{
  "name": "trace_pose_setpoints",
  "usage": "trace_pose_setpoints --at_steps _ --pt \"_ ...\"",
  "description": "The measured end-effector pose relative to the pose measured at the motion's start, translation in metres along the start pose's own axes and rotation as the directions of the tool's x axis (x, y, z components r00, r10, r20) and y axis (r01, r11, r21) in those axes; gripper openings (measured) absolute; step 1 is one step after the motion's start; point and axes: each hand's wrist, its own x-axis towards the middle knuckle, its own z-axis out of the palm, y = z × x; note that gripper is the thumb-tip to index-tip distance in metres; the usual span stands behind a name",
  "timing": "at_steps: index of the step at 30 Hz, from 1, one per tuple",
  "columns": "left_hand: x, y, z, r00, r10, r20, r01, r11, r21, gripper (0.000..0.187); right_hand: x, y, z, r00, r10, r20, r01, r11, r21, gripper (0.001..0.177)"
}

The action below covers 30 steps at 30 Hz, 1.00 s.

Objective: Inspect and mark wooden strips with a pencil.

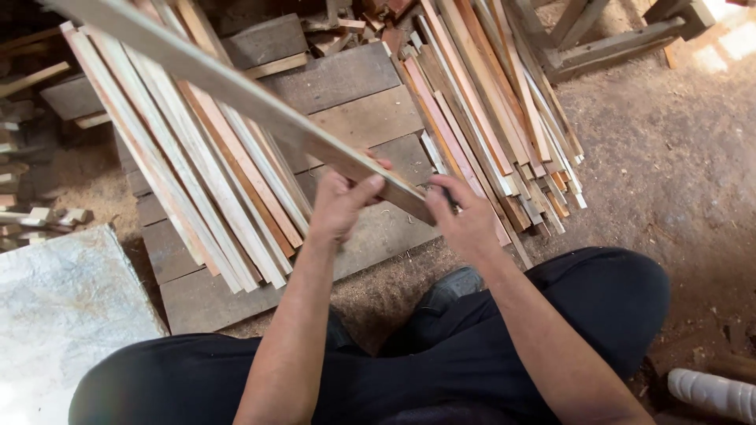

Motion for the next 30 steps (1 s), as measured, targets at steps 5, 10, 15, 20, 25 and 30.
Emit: trace_pose_setpoints --at_steps 5,10,15,20,25,30 --pt "-0.001 -0.005 -0.004 0.995 -0.092 0.04 0.092 0.996 0.023 0.043 -0.009 0.042 0.005 0.97 0.179 0.163 -0.165 0.982 -0.096 0.039" --pt "0.01 -0.009 -0.034 0.997 -0.082 -0.012 0.081 0.996 -0.044 0.041 -0.01 0.025 -0.001 0.977 0.123 0.176 -0.117 0.992 -0.046 0.037" --pt "0.005 -0.027 -0.018 0.995 -0.083 0.051 0.085 0.996 -0.031 0.039 0.01 0.014 -0.008 1.0 -0.008 0.001 0.007 0.955 0.296 0.029" --pt "-0.003 -0.052 0.007 0.98 -0.164 0.116 0.161 0.986 0.034 0.036 0.014 -0.014 0.019 1.0 -0.004 0.006 0.001 0.9 0.435 0.03" --pt "-0.006 -0.063 0.008 0.977 -0.157 0.144 0.145 0.985 0.091 0.032 0.016 -0.032 0.035 0.996 0.037 -0.076 0.012 0.826 0.564 0.025" --pt "-0.006 -0.02 -0.007 0.997 -0.033 0.069 0.03 0.999 0.039 0.04 0.001 0.008 0.013 0.994 0.066 0.089 -0.085 0.968 0.235 0.023"
